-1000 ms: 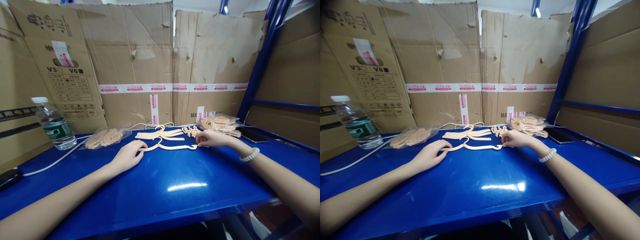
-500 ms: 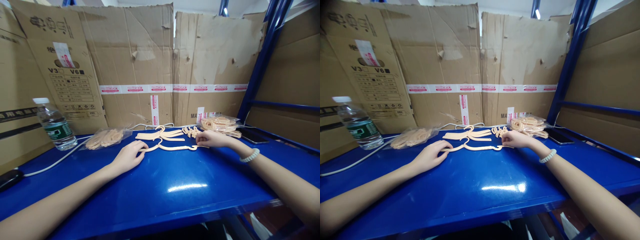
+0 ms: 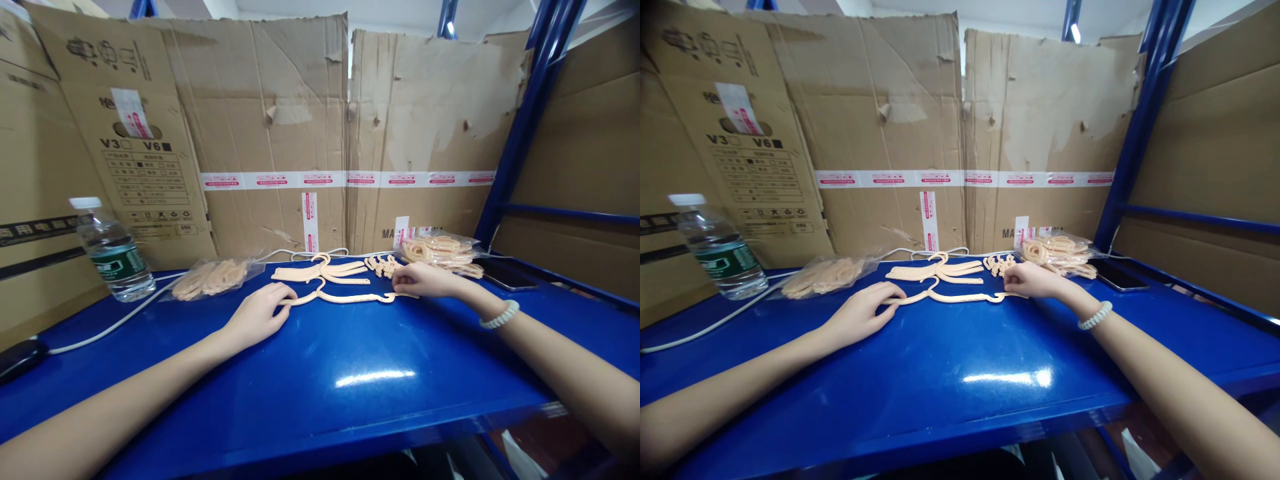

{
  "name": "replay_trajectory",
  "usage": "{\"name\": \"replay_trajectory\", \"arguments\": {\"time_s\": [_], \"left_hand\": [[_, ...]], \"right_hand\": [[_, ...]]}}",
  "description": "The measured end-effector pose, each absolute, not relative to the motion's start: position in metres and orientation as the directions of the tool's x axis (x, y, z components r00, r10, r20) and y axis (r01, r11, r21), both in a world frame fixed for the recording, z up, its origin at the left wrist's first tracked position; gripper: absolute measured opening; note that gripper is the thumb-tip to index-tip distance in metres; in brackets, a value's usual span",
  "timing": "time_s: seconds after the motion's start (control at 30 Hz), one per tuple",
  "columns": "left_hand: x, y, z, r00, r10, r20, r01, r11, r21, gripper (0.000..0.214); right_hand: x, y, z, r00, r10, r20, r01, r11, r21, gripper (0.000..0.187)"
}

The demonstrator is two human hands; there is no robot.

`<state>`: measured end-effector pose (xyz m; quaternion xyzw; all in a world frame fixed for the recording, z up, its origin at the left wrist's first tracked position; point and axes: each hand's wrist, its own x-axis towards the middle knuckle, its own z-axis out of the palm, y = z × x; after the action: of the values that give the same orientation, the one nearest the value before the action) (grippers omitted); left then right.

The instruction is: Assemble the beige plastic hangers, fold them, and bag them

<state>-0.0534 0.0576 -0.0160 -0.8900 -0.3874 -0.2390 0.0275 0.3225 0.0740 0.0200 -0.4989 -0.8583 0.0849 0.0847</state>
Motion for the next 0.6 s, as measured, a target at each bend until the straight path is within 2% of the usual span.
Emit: {"name": "replay_trajectory", "arguments": {"time_s": [0.5,0.6], "left_hand": [[-0.051,0.054,-0.014,0.599,0.648,0.470,0.668,-0.728,0.153,0.025],[-0.050,0.053,-0.014,0.611,0.631,0.478,0.657,-0.741,0.139,0.024]], "right_hand": [[0.313,0.076,0.014,-0.480,0.808,0.343,0.793,0.567,-0.225,0.019],[0.305,0.079,0.010,-0.506,0.766,0.397,0.772,0.608,-0.188,0.025]]}}
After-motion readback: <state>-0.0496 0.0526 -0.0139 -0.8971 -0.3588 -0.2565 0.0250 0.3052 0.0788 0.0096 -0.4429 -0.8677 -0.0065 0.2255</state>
